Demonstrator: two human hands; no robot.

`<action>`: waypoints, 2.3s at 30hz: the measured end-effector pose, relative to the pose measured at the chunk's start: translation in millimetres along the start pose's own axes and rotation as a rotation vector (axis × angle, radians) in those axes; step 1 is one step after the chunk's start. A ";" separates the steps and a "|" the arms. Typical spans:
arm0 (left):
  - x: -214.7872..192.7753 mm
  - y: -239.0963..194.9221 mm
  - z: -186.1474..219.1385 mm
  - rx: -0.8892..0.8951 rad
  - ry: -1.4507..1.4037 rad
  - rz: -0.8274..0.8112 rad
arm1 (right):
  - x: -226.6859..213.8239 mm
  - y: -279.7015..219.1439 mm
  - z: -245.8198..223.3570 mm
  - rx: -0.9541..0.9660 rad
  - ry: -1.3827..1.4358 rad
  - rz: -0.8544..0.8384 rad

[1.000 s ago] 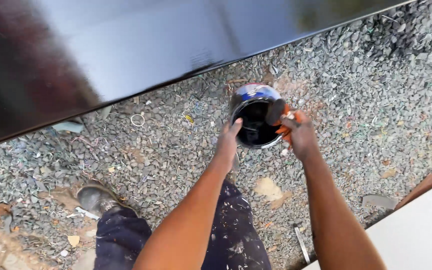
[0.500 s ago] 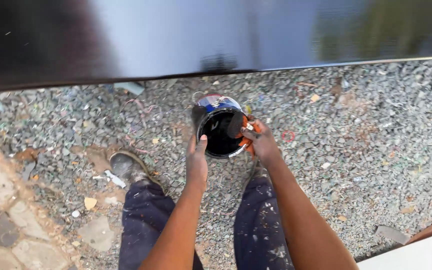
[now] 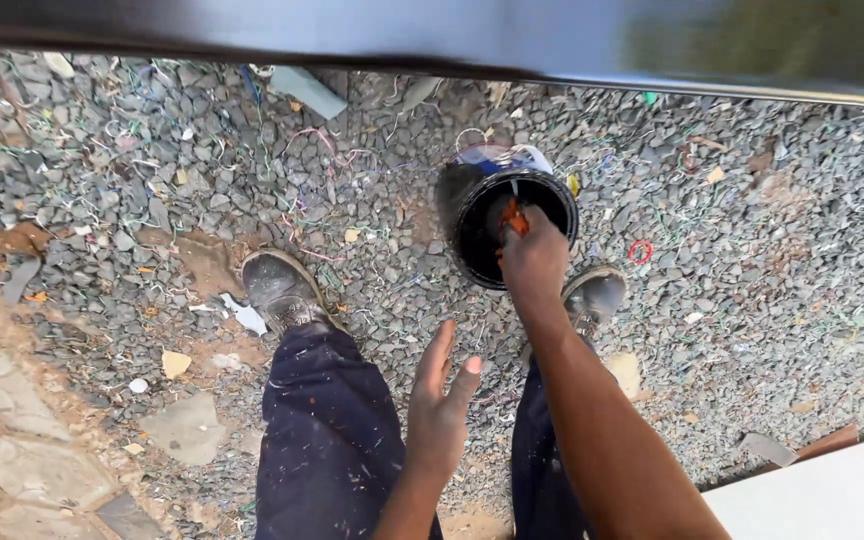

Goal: Applying a dark stain to a wooden furniture frame using a sponge applicator.

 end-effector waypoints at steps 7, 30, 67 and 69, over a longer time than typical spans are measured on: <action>-11.3 18.5 32.9 -0.067 0.061 -0.083 | 29.1 36.5 -0.2 0.060 -0.121 0.005; -44.6 32.6 20.2 0.039 -0.105 -0.020 | 0.0 11.1 -9.0 0.638 0.753 -0.239; -57.9 31.6 11.8 0.106 -0.246 -0.044 | 9.6 26.1 11.7 0.570 0.661 -0.375; -59.9 30.0 14.7 0.112 -0.239 -0.032 | 18.9 32.1 23.8 0.608 0.700 -0.533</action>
Point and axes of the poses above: each hand's wrist, its own y-axis towards the middle knuckle, its own x-axis out of the palm, z = x × y, the point moved 2 cm from there along y, towards the middle knuckle
